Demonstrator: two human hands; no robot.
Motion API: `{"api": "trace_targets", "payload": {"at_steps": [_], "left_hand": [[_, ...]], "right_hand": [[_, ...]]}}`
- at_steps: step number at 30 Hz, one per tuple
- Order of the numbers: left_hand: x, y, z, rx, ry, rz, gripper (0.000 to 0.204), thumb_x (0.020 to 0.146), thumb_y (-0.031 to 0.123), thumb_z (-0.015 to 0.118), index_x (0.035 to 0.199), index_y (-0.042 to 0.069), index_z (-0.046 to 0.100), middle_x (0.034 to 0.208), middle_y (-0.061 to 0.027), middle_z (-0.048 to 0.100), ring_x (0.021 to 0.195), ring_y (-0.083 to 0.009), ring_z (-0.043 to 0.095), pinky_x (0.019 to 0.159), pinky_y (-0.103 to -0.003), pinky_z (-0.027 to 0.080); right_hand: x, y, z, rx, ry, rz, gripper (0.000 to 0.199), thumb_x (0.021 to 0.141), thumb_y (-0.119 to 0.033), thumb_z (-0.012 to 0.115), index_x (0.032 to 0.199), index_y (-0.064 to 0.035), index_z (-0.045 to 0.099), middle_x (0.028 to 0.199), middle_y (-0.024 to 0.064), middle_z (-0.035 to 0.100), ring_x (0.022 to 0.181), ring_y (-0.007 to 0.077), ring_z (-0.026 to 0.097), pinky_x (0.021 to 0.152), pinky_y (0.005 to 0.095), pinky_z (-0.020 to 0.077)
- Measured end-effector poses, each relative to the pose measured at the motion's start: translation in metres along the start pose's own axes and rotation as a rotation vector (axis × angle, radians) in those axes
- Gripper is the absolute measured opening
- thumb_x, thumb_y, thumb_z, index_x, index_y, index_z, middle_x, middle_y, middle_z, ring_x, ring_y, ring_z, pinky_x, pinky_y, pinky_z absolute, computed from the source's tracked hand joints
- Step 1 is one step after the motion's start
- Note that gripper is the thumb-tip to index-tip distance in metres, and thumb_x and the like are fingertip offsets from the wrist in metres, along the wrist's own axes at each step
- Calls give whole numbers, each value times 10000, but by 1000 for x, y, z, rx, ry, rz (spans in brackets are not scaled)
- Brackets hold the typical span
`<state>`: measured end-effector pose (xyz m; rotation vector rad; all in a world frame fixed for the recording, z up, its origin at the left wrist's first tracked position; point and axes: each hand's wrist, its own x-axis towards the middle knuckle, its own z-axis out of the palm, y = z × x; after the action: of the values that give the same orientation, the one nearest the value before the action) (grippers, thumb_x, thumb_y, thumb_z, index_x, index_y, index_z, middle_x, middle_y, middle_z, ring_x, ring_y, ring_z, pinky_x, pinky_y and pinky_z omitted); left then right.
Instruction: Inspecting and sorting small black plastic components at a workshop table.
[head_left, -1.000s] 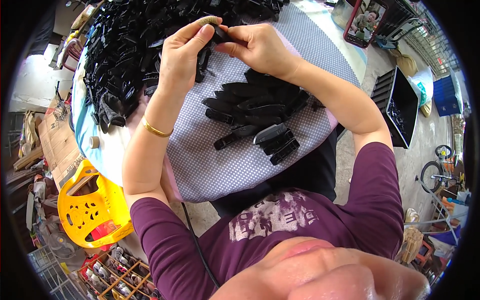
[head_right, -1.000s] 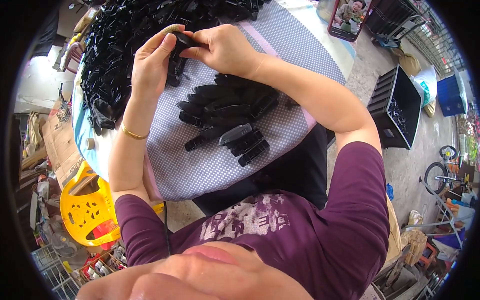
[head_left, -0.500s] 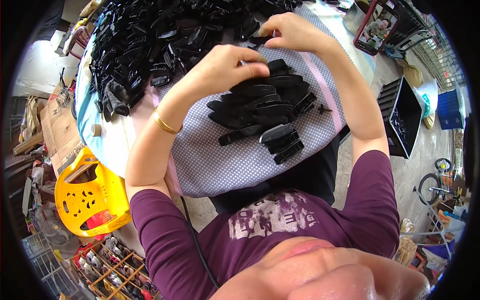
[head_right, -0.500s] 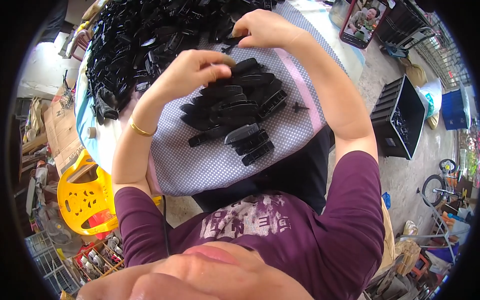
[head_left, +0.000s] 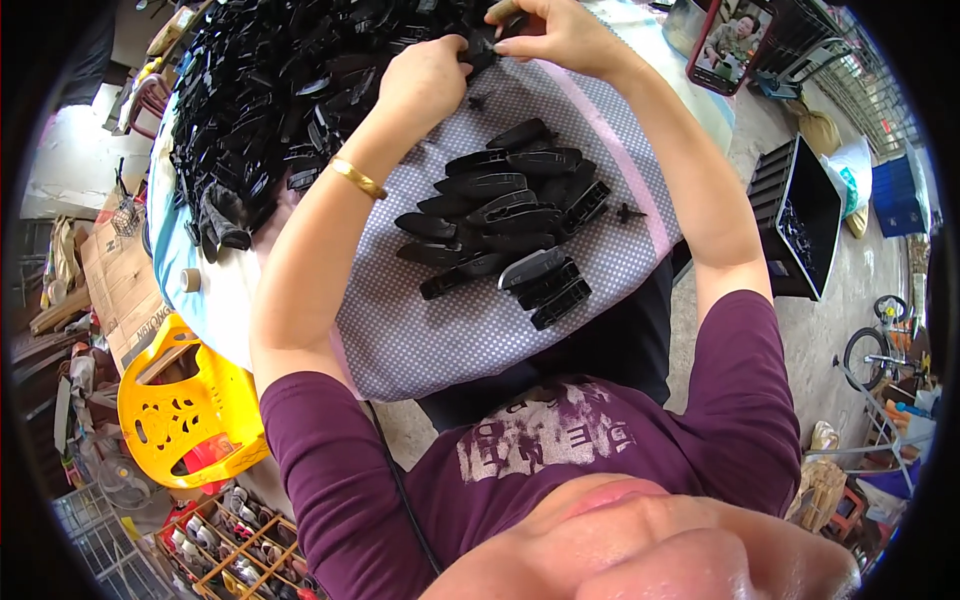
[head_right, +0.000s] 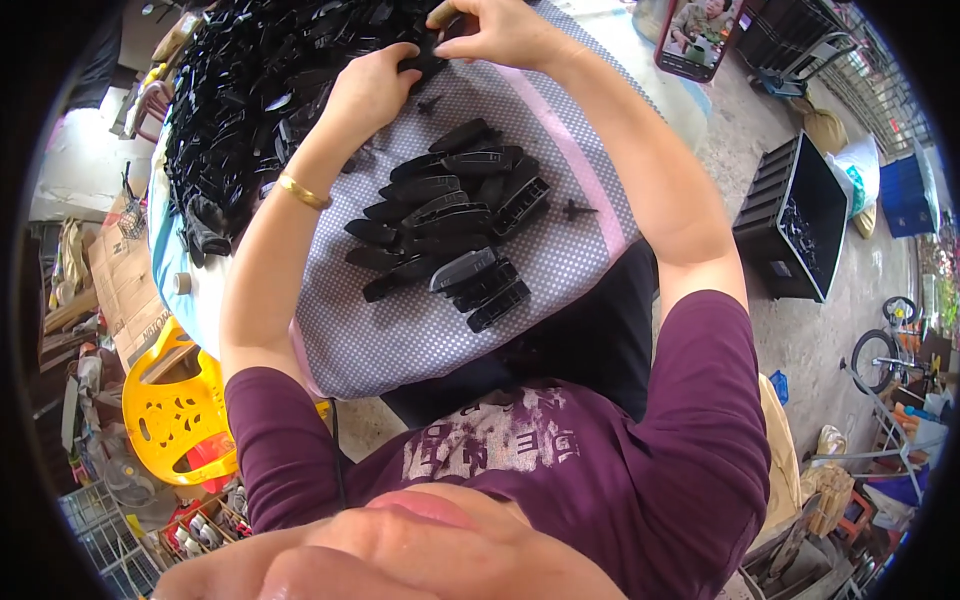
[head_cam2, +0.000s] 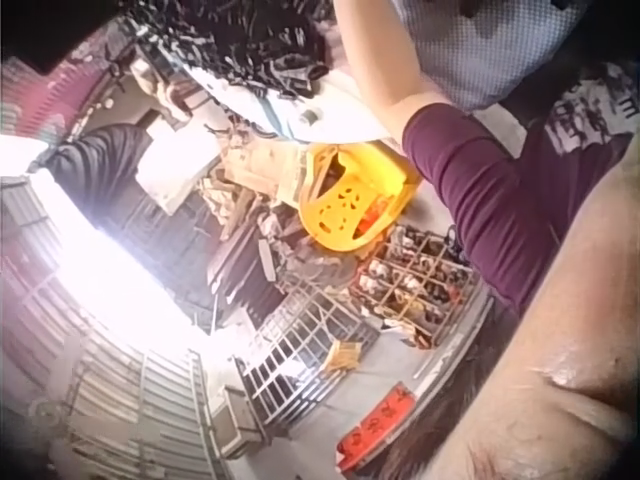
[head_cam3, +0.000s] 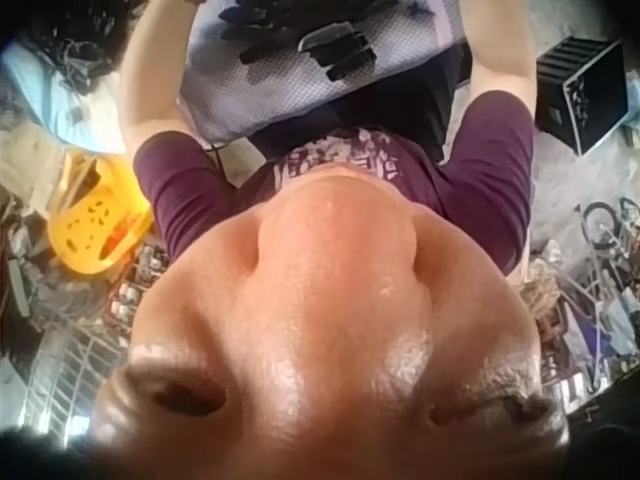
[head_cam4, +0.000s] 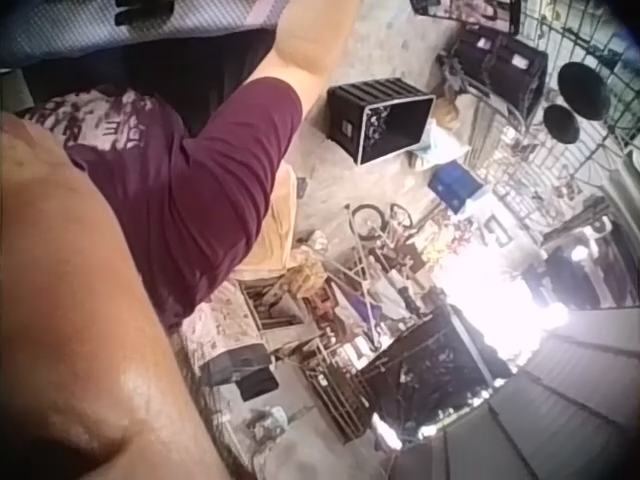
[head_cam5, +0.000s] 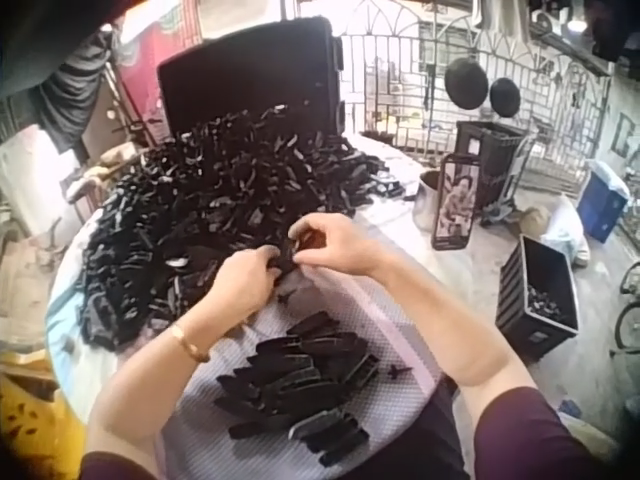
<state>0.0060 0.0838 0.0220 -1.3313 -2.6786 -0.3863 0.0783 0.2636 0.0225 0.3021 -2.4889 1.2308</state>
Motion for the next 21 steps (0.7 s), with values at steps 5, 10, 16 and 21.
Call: {"api": "trace_targets", "payload": {"at_steps": [5, 10, 16, 21], "left_hand": [[-19, -3, -11, -189, 126, -62, 310, 815, 181, 570, 1104, 72, 587, 970, -191, 636, 926, -342, 604, 808, -415, 480], [-35, -11, -31, -866, 227, -165, 212, 823, 79, 583, 1017, 15, 639, 931, -83, 618, 629, -132, 606, 606, -234, 494], [-35, -30, -36, -1584, -18, -204, 259, 866, 63, 563, 1103, -33, 597, 984, -106, 646, 798, -169, 649, 691, -221, 525], [-38, -15, -29, -1486, 13, -53, 271, 845, 61, 614, 1095, -41, 588, 942, -100, 648, 873, -169, 646, 768, -248, 531]], "right_hand": [[-4, 2, 10, 35, -143, -33, 252, 726, -104, 686, 952, 1, 645, 815, 83, 656, 737, 142, 604, 686, 259, 494], [-7, 0, 0, -448, -191, 26, 309, 690, -185, 745, 945, -27, 668, 833, 71, 656, 748, 154, 614, 710, 277, 498], [-3, -15, 9, 58, 11, 42, 252, 786, -122, 678, 979, 32, 630, 829, 82, 668, 743, 111, 612, 666, 248, 493], [-7, -40, 35, 520, 80, 62, 224, 825, -108, 651, 995, 34, 621, 842, 35, 644, 734, 92, 582, 656, 237, 485]]}}
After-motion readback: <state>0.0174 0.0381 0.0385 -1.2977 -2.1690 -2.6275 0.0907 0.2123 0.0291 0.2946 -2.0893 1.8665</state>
